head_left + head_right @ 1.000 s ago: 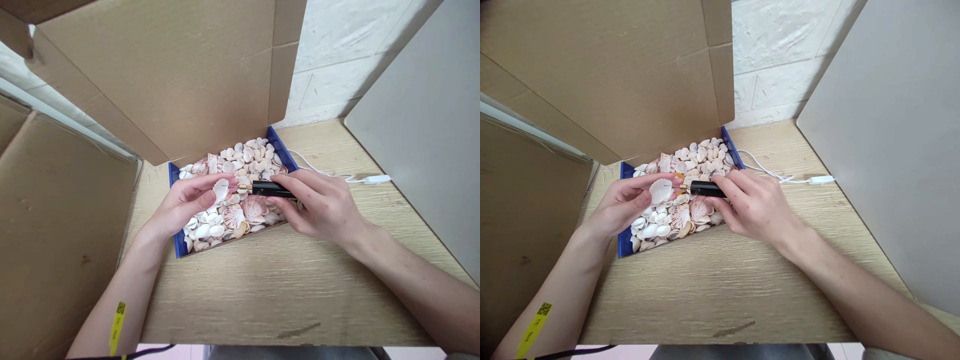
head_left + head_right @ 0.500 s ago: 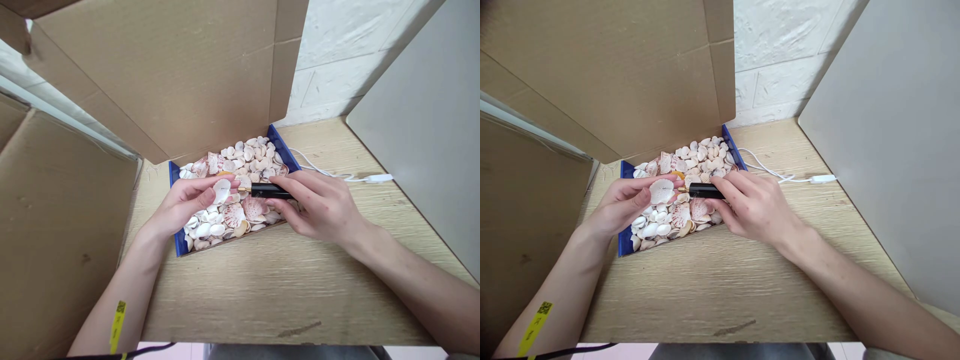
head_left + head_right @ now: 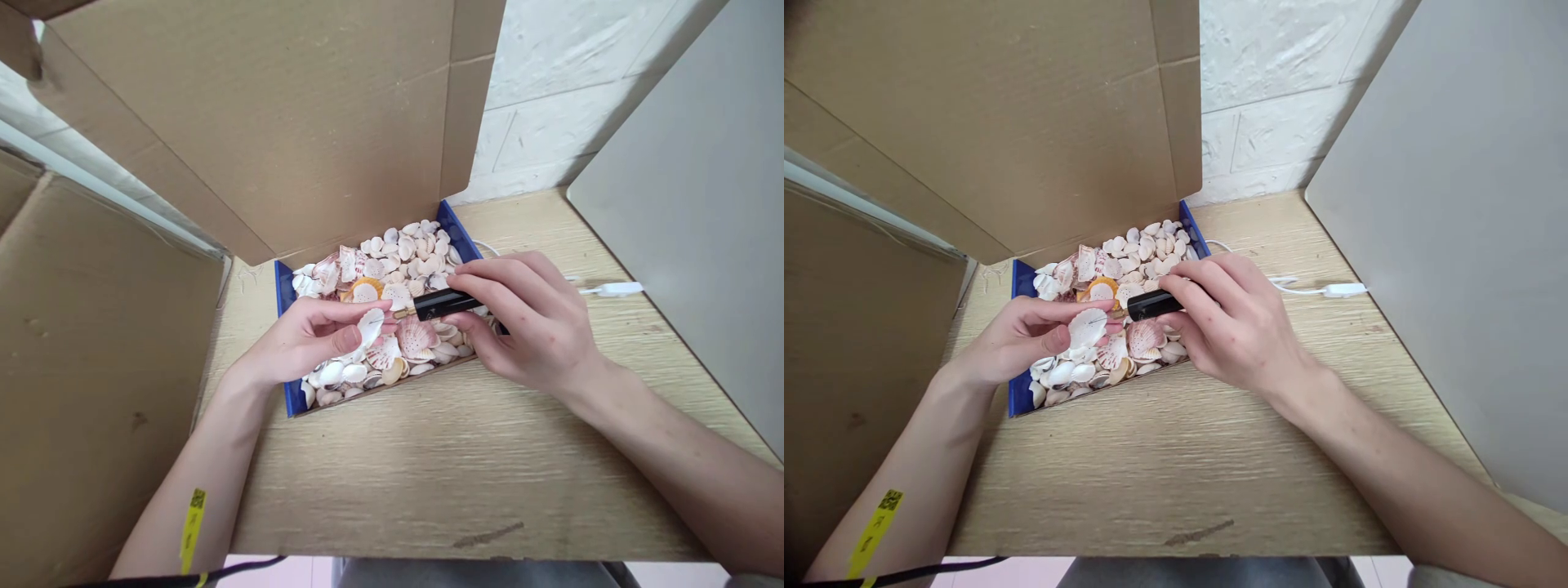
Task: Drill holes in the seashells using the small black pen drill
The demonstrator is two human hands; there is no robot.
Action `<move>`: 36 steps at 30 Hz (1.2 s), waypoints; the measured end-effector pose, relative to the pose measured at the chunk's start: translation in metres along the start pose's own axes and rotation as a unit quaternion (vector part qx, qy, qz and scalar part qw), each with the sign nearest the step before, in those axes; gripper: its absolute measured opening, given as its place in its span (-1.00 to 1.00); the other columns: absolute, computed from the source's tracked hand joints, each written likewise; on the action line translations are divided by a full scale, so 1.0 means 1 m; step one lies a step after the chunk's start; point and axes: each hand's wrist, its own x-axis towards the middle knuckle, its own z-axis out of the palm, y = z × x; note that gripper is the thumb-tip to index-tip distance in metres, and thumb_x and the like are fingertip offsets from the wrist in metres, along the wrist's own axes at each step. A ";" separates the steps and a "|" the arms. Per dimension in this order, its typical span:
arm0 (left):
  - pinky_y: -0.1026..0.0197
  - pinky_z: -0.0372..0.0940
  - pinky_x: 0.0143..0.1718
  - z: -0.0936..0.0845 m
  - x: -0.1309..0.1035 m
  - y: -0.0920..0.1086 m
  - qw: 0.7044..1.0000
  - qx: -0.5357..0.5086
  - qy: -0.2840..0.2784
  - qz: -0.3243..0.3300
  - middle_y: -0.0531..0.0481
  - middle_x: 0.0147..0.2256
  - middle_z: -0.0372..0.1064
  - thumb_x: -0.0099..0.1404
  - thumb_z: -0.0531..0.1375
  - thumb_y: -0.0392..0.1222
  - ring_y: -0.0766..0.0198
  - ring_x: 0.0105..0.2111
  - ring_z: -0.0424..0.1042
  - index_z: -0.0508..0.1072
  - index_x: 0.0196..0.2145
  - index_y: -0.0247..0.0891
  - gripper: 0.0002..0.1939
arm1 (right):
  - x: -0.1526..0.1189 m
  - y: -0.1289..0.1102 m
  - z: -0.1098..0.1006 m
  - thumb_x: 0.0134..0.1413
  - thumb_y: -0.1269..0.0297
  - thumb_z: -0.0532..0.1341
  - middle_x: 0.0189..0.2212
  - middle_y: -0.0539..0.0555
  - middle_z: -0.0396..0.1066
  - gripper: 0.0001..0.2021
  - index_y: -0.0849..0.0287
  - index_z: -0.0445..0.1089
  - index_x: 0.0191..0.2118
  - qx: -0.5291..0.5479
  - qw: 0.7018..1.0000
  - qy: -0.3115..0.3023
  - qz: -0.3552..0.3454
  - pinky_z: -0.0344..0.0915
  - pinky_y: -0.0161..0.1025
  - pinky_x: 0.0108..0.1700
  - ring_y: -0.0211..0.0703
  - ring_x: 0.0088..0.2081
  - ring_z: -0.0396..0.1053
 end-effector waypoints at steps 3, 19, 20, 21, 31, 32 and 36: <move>0.09 0.44 -0.15 0.001 0.000 0.000 1.000 0.008 0.001 -0.001 -0.05 -0.08 0.52 0.19 0.29 -0.05 0.06 -0.10 0.52 0.52 -0.04 -0.01 -0.65 | -0.001 -0.001 0.000 0.17 0.21 0.17 -0.33 0.12 0.49 -0.80 0.20 0.36 -0.15 0.019 0.998 -0.054 0.028 0.33 -0.20 -0.33 -0.13 -0.35 0.41; 0.00 0.26 0.12 0.002 0.001 -0.004 0.996 -0.017 0.079 0.039 -0.10 0.03 0.45 0.25 0.26 -0.07 0.02 0.10 0.37 0.49 0.01 -0.15 -0.63 | -0.001 0.000 0.000 0.21 0.14 0.15 -0.36 0.10 0.44 -0.72 0.25 0.31 -0.10 0.010 0.996 -0.087 -0.001 0.26 -0.27 -0.38 -0.19 -0.37 0.39; 0.01 0.26 0.12 0.002 0.001 -0.004 0.996 -0.016 0.077 0.037 -0.09 0.03 0.45 0.26 0.25 -0.07 0.03 0.09 0.37 0.49 0.01 -0.14 -0.64 | -0.001 0.001 0.000 0.21 0.19 0.15 -0.36 0.10 0.44 -0.74 0.25 0.30 -0.08 0.001 0.997 -0.077 -0.011 0.28 -0.27 -0.36 -0.19 -0.37 0.38; 0.03 0.27 0.12 0.002 0.001 -0.004 0.997 -0.013 0.074 0.035 -0.08 0.03 0.45 0.26 0.24 -0.07 0.04 0.09 0.38 0.50 0.01 -0.13 -0.65 | 0.000 0.001 -0.001 0.21 0.21 0.15 -0.37 0.09 0.45 -0.74 0.24 0.29 -0.06 -0.007 0.997 -0.068 -0.021 0.29 -0.26 -0.35 -0.18 -0.37 0.38; 0.11 0.43 -0.11 0.003 0.001 0.000 0.999 -0.018 0.032 0.001 0.00 -0.10 0.54 0.20 0.30 -0.08 0.11 -0.11 0.53 0.54 -0.08 -0.01 -0.70 | 0.000 0.004 -0.002 0.12 0.30 0.22 -0.20 0.13 0.48 -0.65 0.08 0.25 0.04 -0.018 0.999 0.017 -0.037 0.37 -0.13 -0.19 -0.07 -0.20 0.40; 0.11 0.43 -0.12 0.004 0.001 0.001 0.999 -0.029 0.026 -0.005 0.00 -0.13 0.55 0.18 0.31 -0.09 0.11 -0.13 0.54 0.55 -0.09 -0.01 -0.70 | 0.000 0.004 -0.002 0.11 0.30 0.23 -0.20 0.15 0.48 -0.64 0.11 0.25 0.03 -0.017 0.999 0.024 -0.040 0.37 -0.13 -0.19 -0.06 -0.20 0.40; 0.05 0.44 -0.13 0.003 0.000 0.004 0.999 -0.038 0.015 -0.003 -0.05 -0.12 0.55 0.14 0.34 -0.13 0.03 -0.09 0.52 0.54 -0.07 -0.05 -0.64 | 0.000 0.004 -0.002 0.10 0.28 0.25 -0.21 0.17 0.47 -0.61 0.16 0.24 0.05 -0.025 0.999 0.012 -0.036 0.35 -0.13 -0.19 -0.07 -0.22 0.39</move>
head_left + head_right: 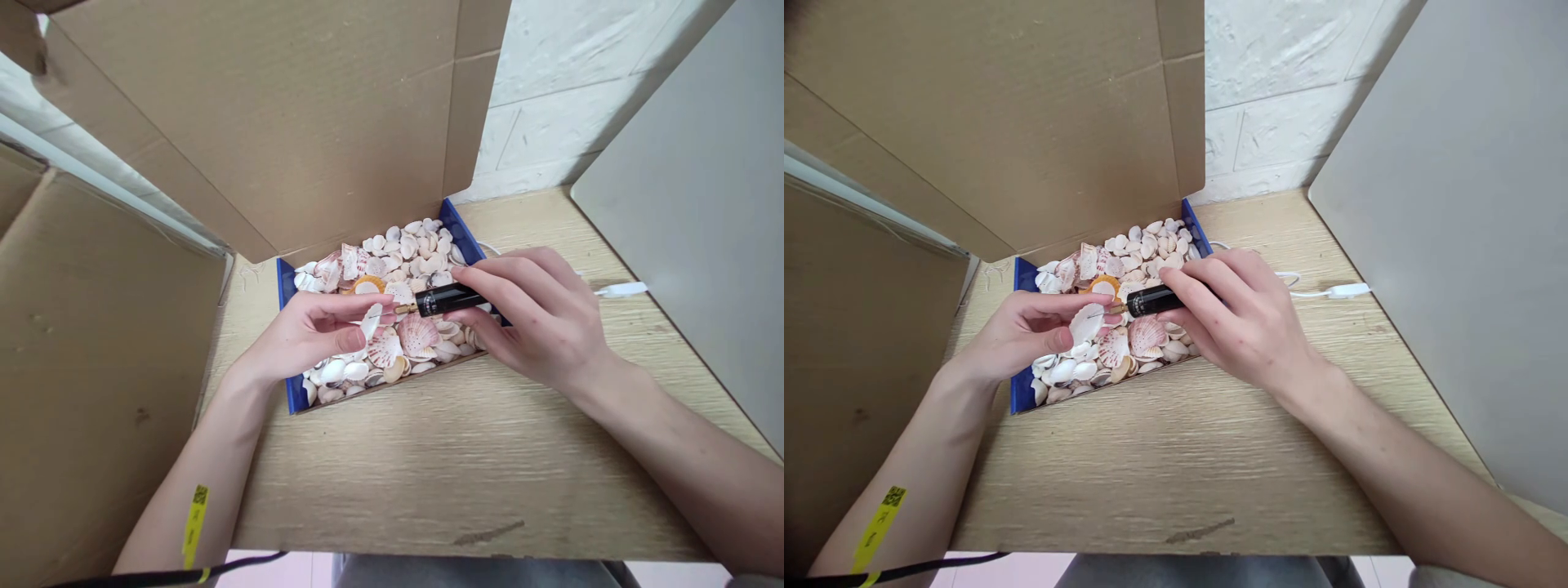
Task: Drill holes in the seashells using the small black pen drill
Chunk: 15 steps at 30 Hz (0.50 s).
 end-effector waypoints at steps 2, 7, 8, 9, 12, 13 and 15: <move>0.05 0.44 -0.15 -0.002 0.000 -0.001 1.000 0.012 -0.001 0.011 -0.08 -0.05 0.50 0.12 0.36 -0.14 -0.03 -0.03 0.48 0.53 -0.04 -0.07 -0.60 | 0.000 0.000 0.000 0.13 0.24 0.22 -0.23 0.16 0.47 -0.63 0.16 0.23 0.04 -0.003 1.000 -0.014 0.008 0.33 -0.13 -0.20 -0.07 -0.24 0.39; 0.08 0.41 -0.11 -0.005 0.000 -0.005 0.998 0.031 0.000 0.048 -0.08 0.02 0.46 0.12 0.36 -0.16 -0.03 0.06 0.40 0.52 -0.03 -0.08 -0.58 | -0.001 -0.003 0.002 0.18 0.18 0.17 -0.30 0.12 0.46 -0.75 0.15 0.27 -0.07 0.010 0.998 -0.049 0.041 0.30 -0.17 -0.25 -0.09 -0.29 0.37; 0.10 0.41 -0.11 -0.005 0.000 -0.005 0.998 0.030 0.000 0.054 -0.08 0.01 0.47 0.13 0.35 -0.16 -0.02 0.05 0.40 0.52 -0.03 -0.08 -0.58 | -0.001 -0.004 0.003 0.20 0.18 0.15 -0.31 0.11 0.46 -0.78 0.15 0.28 -0.09 0.014 0.997 -0.062 0.051 0.29 -0.20 -0.28 -0.12 -0.31 0.37; 0.11 0.41 -0.12 -0.004 0.000 -0.005 0.998 0.029 0.001 0.058 -0.08 0.00 0.47 0.14 0.34 -0.16 0.00 0.04 0.41 0.52 -0.02 -0.09 -0.59 | -0.001 -0.005 0.003 0.22 0.18 0.12 -0.34 0.10 0.45 -0.80 0.16 0.30 -0.12 0.016 0.995 -0.077 0.060 0.27 -0.23 -0.32 -0.15 -0.34 0.37; 0.13 0.39 -0.11 -0.004 0.000 -0.006 0.997 0.026 0.015 0.066 -0.07 -0.02 0.49 0.17 0.32 -0.18 0.04 0.00 0.44 0.52 -0.02 -0.10 -0.61 | -0.002 -0.007 0.002 0.27 0.19 0.04 -0.47 0.02 0.41 -0.80 0.19 0.33 -0.20 0.024 0.991 -0.118 0.064 0.16 -0.29 -0.47 -0.25 -0.49 0.31; 0.12 0.38 -0.10 -0.003 0.000 -0.006 0.997 0.028 0.021 0.068 -0.06 -0.03 0.49 0.17 0.32 -0.18 0.04 0.00 0.44 0.52 -0.02 -0.10 -0.62 | -0.002 -0.007 0.002 0.28 0.19 0.03 -0.50 0.01 0.40 -0.78 0.20 0.34 -0.20 0.030 0.990 -0.127 0.059 0.12 -0.30 -0.50 -0.27 -0.53 0.29; 0.11 0.37 -0.08 -0.003 0.000 -0.007 0.996 0.028 0.034 0.072 -0.06 -0.04 0.50 0.17 0.32 -0.18 0.04 0.00 0.44 0.52 -0.03 -0.10 -0.62 | -0.002 -0.006 0.001 0.27 0.12 0.06 -0.48 0.02 0.41 -0.72 0.23 0.33 -0.16 0.044 0.989 -0.135 0.045 0.11 -0.30 -0.51 -0.26 -0.52 0.31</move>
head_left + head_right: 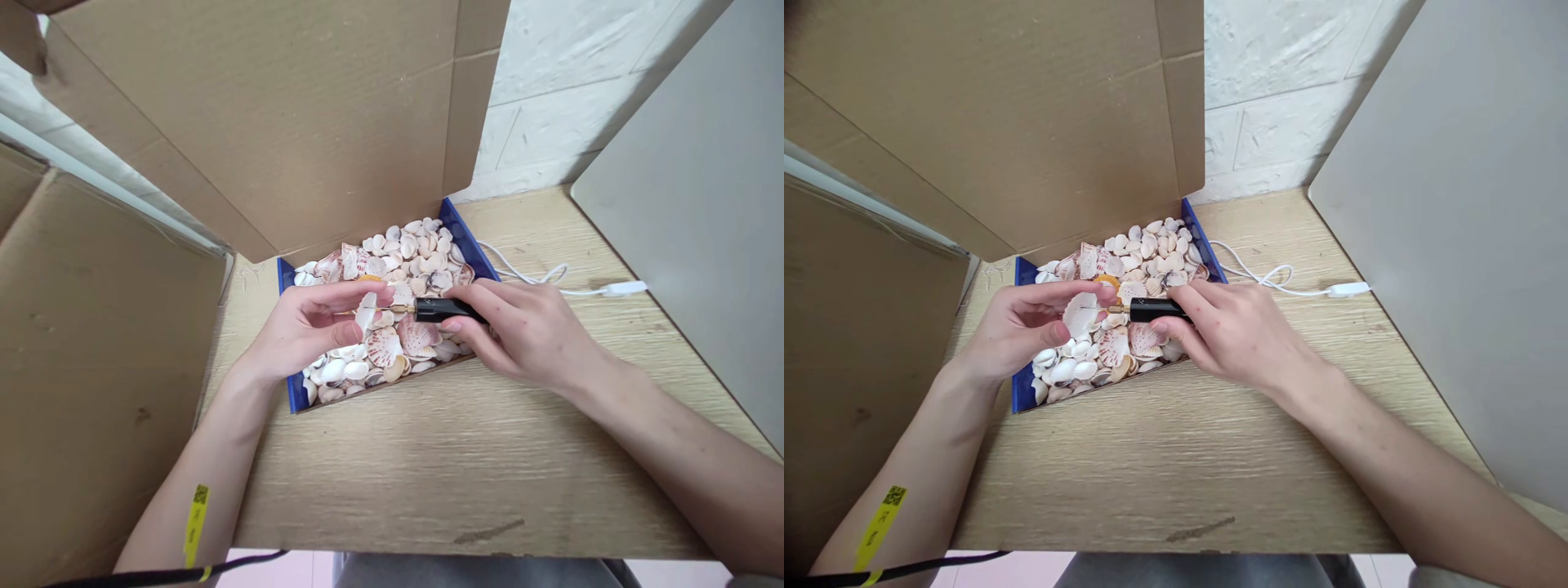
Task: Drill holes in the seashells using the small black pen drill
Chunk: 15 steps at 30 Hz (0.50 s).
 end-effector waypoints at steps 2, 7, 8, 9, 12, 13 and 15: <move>0.10 0.37 -0.06 0.001 0.000 0.001 1.000 -0.003 0.014 -0.002 -0.07 -0.03 0.50 0.17 0.32 -0.18 0.03 0.01 0.43 0.52 -0.03 -0.12 -0.62 | 0.000 0.001 -0.001 0.23 0.05 0.10 -0.42 0.06 0.44 -0.65 0.26 0.31 -0.09 0.003 1.000 0.005 -0.016 0.16 -0.30 -0.48 -0.23 -0.46 0.36; 0.08 0.34 -0.02 0.003 0.002 0.004 0.999 0.016 0.034 -0.033 -0.10 -0.01 0.48 0.16 0.33 -0.14 0.02 0.03 0.41 0.53 -0.05 -0.17 -0.64 | 0.002 0.002 -0.003 0.20 0.21 0.17 -0.41 0.06 0.45 -0.75 0.23 0.29 -0.07 -0.039 0.996 0.068 -0.047 0.25 -0.27 -0.40 -0.21 -0.41 0.38; 0.09 0.34 -0.02 0.003 0.003 0.004 0.999 0.019 0.028 -0.034 -0.10 -0.01 0.48 0.17 0.32 -0.13 0.02 0.03 0.41 0.54 -0.05 -0.17 -0.64 | 0.002 0.003 -0.003 0.18 0.24 0.18 -0.41 0.06 0.45 -0.77 0.22 0.29 -0.08 -0.044 0.994 0.078 -0.055 0.26 -0.27 -0.39 -0.20 -0.41 0.37; 0.11 0.34 -0.03 0.004 0.003 0.004 0.999 0.018 0.018 -0.035 -0.10 -0.02 0.49 0.18 0.32 -0.13 0.03 0.03 0.42 0.53 -0.05 -0.16 -0.64 | 0.002 0.004 -0.003 0.16 0.26 0.20 -0.39 0.07 0.46 -0.77 0.22 0.28 -0.09 -0.046 0.993 0.087 -0.063 0.27 -0.26 -0.38 -0.18 -0.40 0.37; 0.19 0.37 -0.13 0.003 0.003 0.003 0.999 -0.002 -0.018 -0.036 -0.07 -0.03 0.50 0.20 0.30 -0.16 0.10 -0.03 0.46 0.51 -0.01 -0.10 -0.64 | 0.003 0.005 -0.004 0.10 0.32 0.25 -0.31 0.13 0.48 -0.72 0.21 0.28 -0.07 -0.041 0.990 0.113 -0.073 0.31 -0.22 -0.33 -0.15 -0.36 0.35; 0.22 0.38 -0.16 0.002 0.002 0.002 0.999 -0.009 -0.026 -0.037 -0.05 -0.04 0.50 0.20 0.31 -0.18 0.13 -0.05 0.47 0.51 -0.01 -0.09 -0.63 | 0.003 0.006 -0.004 0.09 0.33 0.26 -0.29 0.14 0.48 -0.72 0.21 0.29 -0.06 -0.041 0.989 0.121 -0.074 0.32 -0.22 -0.32 -0.14 -0.34 0.35; 0.25 0.38 -0.19 0.002 0.002 0.002 0.999 -0.016 -0.031 -0.040 -0.05 -0.04 0.51 0.18 0.32 -0.20 0.14 -0.06 0.48 0.51 -0.02 -0.09 -0.62 | 0.004 0.006 -0.004 0.09 0.33 0.26 -0.27 0.15 0.49 -0.71 0.21 0.29 -0.06 -0.042 0.988 0.133 -0.073 0.33 -0.21 -0.31 -0.13 -0.32 0.36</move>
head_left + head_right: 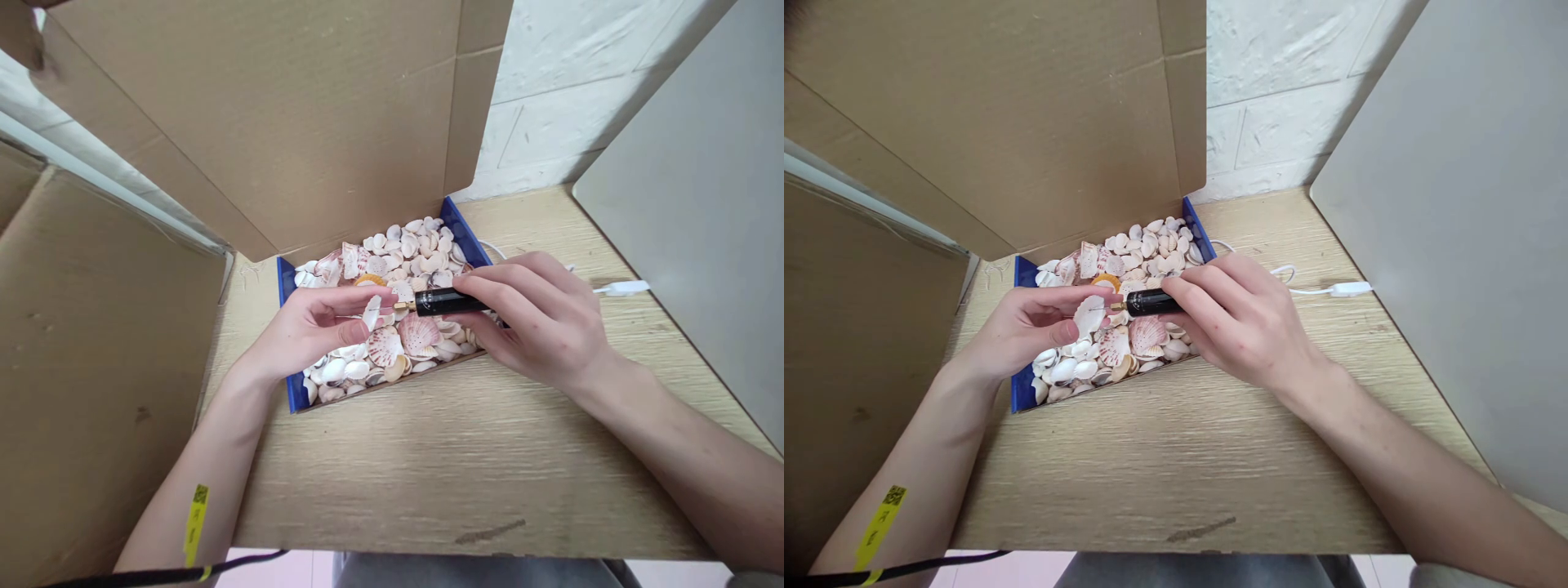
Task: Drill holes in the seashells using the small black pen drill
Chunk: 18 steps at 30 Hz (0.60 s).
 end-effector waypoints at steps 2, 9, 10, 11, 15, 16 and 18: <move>0.24 0.40 -0.20 0.000 0.000 0.001 1.000 0.001 0.001 -0.006 -0.07 -0.04 0.50 0.15 0.35 -0.21 0.10 -0.05 0.48 0.52 -0.03 -0.11 -0.61 | 0.000 0.000 0.001 0.09 0.31 0.26 -0.28 0.15 0.49 -0.72 0.22 0.30 -0.07 0.003 1.000 0.001 0.002 0.33 -0.21 -0.32 -0.14 -0.33 0.36; 0.25 0.46 -0.28 0.005 0.002 0.007 1.000 -0.011 0.002 -0.028 -0.03 -0.07 0.52 0.06 0.39 -0.29 0.15 -0.15 0.53 0.55 -0.09 -0.07 -0.58 | -0.003 -0.011 0.004 0.14 0.19 0.23 -0.39 0.09 0.47 -0.71 0.29 0.32 -0.11 0.009 0.999 -0.044 0.009 0.28 -0.28 -0.40 -0.21 -0.41 0.39; 0.27 0.46 -0.32 0.006 0.002 0.007 0.999 -0.013 -0.004 -0.031 -0.01 -0.08 0.53 0.06 0.38 -0.32 0.19 -0.21 0.54 0.56 -0.10 -0.06 -0.58 | -0.003 -0.013 0.004 0.16 0.18 0.22 -0.41 0.08 0.47 -0.71 0.30 0.32 -0.11 0.011 0.999 -0.051 0.007 0.27 -0.29 -0.42 -0.22 -0.42 0.39; 0.28 0.46 -0.34 0.007 0.002 0.007 0.999 -0.015 -0.009 -0.032 0.00 -0.08 0.53 0.05 0.38 -0.35 0.22 -0.26 0.55 0.56 -0.11 -0.06 -0.58 | -0.003 -0.015 0.005 0.17 0.17 0.21 -0.42 0.07 0.46 -0.71 0.31 0.32 -0.12 0.012 0.998 -0.055 0.007 0.26 -0.30 -0.43 -0.23 -0.43 0.39; 0.24 0.48 -0.33 0.008 0.003 0.008 1.000 -0.010 -0.013 -0.025 -0.01 -0.08 0.53 0.04 0.37 -0.39 0.22 -0.31 0.55 0.56 -0.11 -0.08 -0.57 | -0.002 -0.019 0.005 0.20 0.17 0.17 -0.44 0.06 0.46 -0.73 0.32 0.33 -0.15 0.017 0.997 -0.067 0.017 0.23 -0.31 -0.45 -0.25 -0.46 0.39; 0.21 0.48 -0.30 0.008 0.003 0.008 1.000 -0.004 -0.011 -0.024 -0.03 -0.08 0.53 0.04 0.37 -0.38 0.20 -0.29 0.55 0.56 -0.11 -0.09 -0.57 | -0.002 -0.020 0.005 0.21 0.17 0.17 -0.43 0.07 0.46 -0.72 0.33 0.32 -0.14 0.021 0.997 -0.072 0.020 0.23 -0.31 -0.45 -0.25 -0.46 0.40; 0.14 0.47 -0.19 0.007 0.003 0.008 1.000 0.010 -0.007 -0.017 -0.05 -0.07 0.52 0.03 0.39 -0.36 0.13 -0.19 0.54 0.56 -0.10 -0.11 -0.56 | -0.002 -0.020 0.005 0.22 0.18 0.16 -0.43 0.07 0.46 -0.70 0.35 0.31 -0.09 0.029 0.996 -0.081 0.027 0.23 -0.31 -0.43 -0.24 -0.45 0.39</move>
